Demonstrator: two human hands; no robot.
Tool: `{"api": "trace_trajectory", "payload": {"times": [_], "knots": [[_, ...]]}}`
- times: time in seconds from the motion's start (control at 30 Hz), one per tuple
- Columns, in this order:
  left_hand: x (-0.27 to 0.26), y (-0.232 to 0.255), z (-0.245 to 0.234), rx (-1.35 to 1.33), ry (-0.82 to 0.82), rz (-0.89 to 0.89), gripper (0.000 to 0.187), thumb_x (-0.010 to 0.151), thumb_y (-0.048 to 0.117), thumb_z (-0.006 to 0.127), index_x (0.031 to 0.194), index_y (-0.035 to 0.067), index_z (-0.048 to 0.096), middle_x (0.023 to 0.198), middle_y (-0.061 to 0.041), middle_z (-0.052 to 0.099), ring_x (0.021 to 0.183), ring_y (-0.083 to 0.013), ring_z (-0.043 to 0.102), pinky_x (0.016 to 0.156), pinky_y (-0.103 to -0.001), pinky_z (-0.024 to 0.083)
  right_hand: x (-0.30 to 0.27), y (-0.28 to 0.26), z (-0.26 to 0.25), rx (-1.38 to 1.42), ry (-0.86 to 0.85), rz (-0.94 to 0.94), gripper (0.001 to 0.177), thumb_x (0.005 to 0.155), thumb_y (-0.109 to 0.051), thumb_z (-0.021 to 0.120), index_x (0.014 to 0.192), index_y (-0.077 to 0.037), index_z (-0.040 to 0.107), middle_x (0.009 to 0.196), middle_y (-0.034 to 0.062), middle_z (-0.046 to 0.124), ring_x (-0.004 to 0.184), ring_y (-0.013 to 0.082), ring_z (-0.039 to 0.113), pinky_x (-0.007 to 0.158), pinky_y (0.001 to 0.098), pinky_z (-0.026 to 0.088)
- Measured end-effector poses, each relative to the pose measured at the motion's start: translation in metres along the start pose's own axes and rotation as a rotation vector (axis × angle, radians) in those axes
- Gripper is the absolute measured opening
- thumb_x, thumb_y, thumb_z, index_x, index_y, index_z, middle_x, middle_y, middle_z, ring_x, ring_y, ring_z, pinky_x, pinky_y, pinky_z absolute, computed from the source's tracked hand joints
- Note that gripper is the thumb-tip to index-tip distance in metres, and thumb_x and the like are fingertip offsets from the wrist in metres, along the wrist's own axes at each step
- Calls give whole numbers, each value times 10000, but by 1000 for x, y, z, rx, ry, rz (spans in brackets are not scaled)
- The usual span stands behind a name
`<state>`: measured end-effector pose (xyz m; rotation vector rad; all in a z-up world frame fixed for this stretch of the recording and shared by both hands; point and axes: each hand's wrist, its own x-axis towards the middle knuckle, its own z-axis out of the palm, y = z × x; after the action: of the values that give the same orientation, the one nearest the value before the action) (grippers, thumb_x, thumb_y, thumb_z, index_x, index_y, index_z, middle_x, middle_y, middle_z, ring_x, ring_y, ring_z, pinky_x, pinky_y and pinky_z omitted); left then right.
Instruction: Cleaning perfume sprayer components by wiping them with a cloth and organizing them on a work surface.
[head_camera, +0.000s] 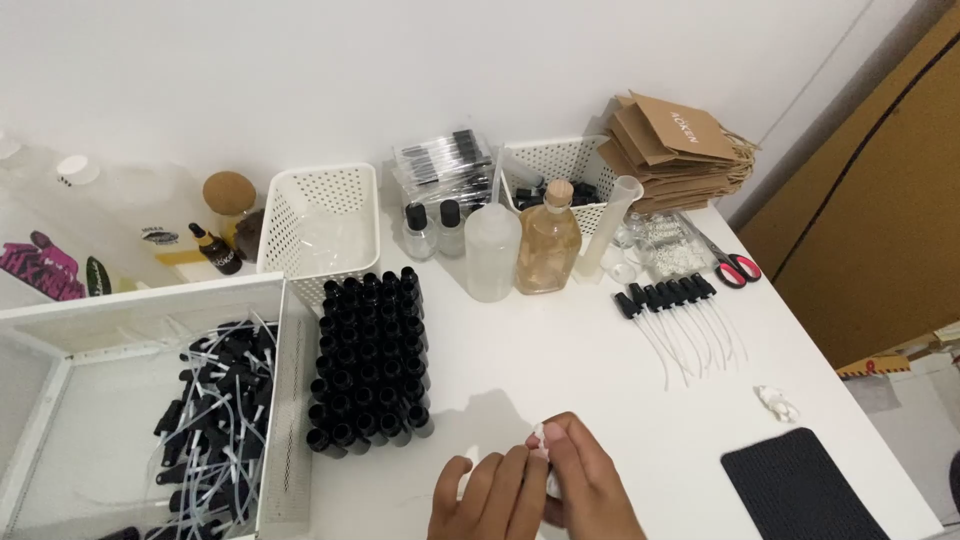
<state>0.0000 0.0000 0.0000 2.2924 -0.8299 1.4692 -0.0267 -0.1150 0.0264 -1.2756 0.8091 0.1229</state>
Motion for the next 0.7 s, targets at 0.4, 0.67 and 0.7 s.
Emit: {"api": "trace_trajectory", "payload": {"times": [0.4, 0.67, 0.7], "knots": [[-59, -22, 1, -1538, -320, -1556, 257, 853, 100, 690, 1072, 35, 571, 953, -258, 834, 684, -310, 735, 712, -410, 589, 34, 10, -47, 461, -152, -266, 351, 1078, -301, 520, 931, 11, 583, 551, 22, 258, 404, 127, 221, 421, 295, 169], [-70, -7, 11, -1688, -275, -1614, 252, 871, 49, 657, 1067, 25, 501, 860, -298, 772, 585, -316, 660, 651, -392, 522, 38, 29, -36, 396, -164, -271, 263, 1034, -194, 526, 956, 46, 599, 623, 177, 451, 505, 274, 426, 484, 369, 316], [-66, -5, 8, -1671, -326, -1584, 256, 881, 72, 702, 1041, 39, 505, 878, -292, 807, 606, -309, 691, 679, -382, 539, 37, 30, -36, 313, -147, -267, 194, 1004, -87, 534, 920, 66, 618, 675, 239, 561, 563, 322, 532, 515, 401, 391]]}}
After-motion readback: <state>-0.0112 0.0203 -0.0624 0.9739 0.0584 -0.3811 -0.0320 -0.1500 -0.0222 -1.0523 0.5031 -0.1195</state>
